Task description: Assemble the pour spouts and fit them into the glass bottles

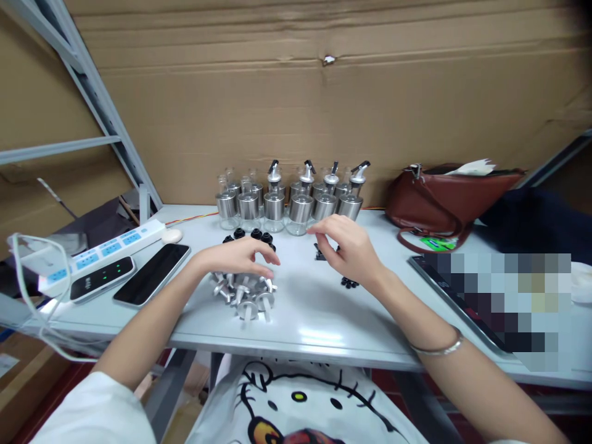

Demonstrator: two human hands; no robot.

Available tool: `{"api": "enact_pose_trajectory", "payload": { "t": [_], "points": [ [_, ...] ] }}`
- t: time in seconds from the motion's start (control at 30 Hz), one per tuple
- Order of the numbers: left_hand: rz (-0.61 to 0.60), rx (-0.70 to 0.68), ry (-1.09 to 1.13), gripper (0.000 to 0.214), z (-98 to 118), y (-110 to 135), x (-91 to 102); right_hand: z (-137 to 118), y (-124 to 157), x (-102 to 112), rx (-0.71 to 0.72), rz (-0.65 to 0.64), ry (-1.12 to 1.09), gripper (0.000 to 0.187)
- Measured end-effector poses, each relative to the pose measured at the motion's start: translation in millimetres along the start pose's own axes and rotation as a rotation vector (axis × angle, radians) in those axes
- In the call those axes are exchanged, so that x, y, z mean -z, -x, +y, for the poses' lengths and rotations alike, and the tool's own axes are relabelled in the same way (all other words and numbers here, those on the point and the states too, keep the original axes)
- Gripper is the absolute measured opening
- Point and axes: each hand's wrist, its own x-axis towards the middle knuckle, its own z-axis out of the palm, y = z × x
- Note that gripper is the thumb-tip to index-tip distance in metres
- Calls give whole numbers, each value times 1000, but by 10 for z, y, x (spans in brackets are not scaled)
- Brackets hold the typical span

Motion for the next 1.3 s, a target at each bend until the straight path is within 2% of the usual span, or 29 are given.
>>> {"api": "enact_pose_trajectory", "payload": {
  "t": [0.1, 0.3, 0.37, 0.47, 0.57, 0.63, 0.7, 0.8, 0.93, 1.13, 1.3],
  "points": [
    [-76, -16, 42, 33, -17, 24, 41, 9, -3, 9, 8, 8, 6, 19],
    [-122, -11, 16, 29, -34, -2, 23, 24, -14, 32, 4, 28, 14, 19],
    [-56, -8, 17, 26, -25, -14, 15, 15, -18, 39, -3, 26, 8, 19],
    [111, 24, 77, 24, -6, -24, 6, -10, -18, 41, -4, -19, -18, 14],
    [233, 34, 178, 27, 16, -36, -26, -40, -8, 23, -10, -136, -52, 8],
    [311, -11, 187, 28, 26, -55, -67, -52, 2, 2, -21, -215, -86, 9],
    [423, -84, 105, 26, 25, -85, -122, -53, 12, -21, -30, -270, -113, 11],
    [567, -250, -179, 27, 7, -139, -217, -31, 28, -52, -34, -279, -98, 10],
    [610, -429, -526, 27, 10, -181, -313, 19, 48, -80, -18, -221, -43, 10],
    [629, -437, -724, 17, 80, -169, -338, 35, 51, -79, -31, -224, -20, 12],
    [648, -426, -792, 19, 87, -156, -336, 9, 35, -64, -22, -214, -20, 13]
  ]
}}
